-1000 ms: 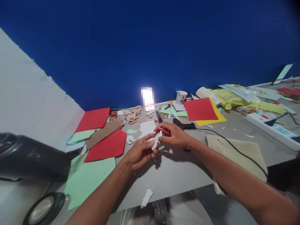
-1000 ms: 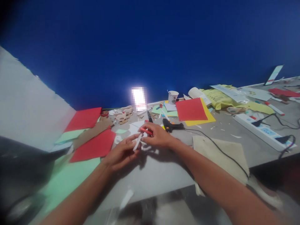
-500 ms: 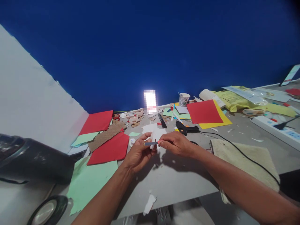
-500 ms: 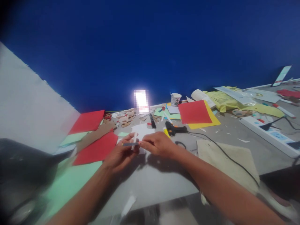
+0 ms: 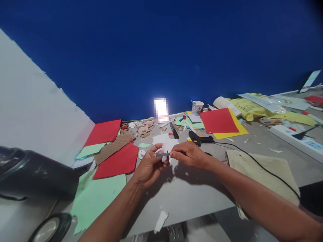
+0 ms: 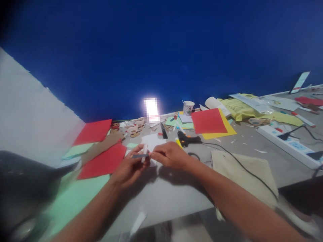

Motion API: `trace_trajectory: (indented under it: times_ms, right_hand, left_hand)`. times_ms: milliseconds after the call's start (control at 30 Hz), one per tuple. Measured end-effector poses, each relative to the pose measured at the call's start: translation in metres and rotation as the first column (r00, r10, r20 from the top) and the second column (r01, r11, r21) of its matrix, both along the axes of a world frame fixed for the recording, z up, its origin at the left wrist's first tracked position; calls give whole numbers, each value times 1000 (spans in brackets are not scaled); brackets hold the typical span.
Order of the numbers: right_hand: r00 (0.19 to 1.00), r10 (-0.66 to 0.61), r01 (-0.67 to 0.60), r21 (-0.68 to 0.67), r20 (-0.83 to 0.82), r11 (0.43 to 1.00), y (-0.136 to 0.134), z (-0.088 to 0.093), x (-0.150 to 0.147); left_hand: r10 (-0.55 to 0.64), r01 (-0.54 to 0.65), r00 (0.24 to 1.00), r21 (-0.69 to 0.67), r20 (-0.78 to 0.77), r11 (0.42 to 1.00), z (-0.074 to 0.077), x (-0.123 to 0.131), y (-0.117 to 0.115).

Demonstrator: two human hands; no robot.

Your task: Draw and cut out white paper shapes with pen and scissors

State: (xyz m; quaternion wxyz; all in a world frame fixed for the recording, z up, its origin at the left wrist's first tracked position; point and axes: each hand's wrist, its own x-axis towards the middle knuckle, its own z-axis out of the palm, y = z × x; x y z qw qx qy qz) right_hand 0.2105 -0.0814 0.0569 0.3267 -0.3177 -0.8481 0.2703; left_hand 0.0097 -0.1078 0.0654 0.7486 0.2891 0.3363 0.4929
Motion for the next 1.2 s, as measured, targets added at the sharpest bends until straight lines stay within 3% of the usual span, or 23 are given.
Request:
trace_trajectory:
  times_ms: [267, 833, 1200]
  right_hand:
    - [998, -55, 55, 50, 7, 997, 3, -1, 2]
    - [999, -32, 32, 18, 22, 999, 14, 1, 10]
    - [999, -36, 36, -41, 15, 998, 20, 0, 15]
  left_hand:
    - [-33, 33, 999, 6, 18, 999, -1, -1, -2]
    - [-67, 67, 996, 14, 66, 998, 6, 1, -4]
    - [-59, 59, 996, 9, 68, 998, 1, -2, -3]
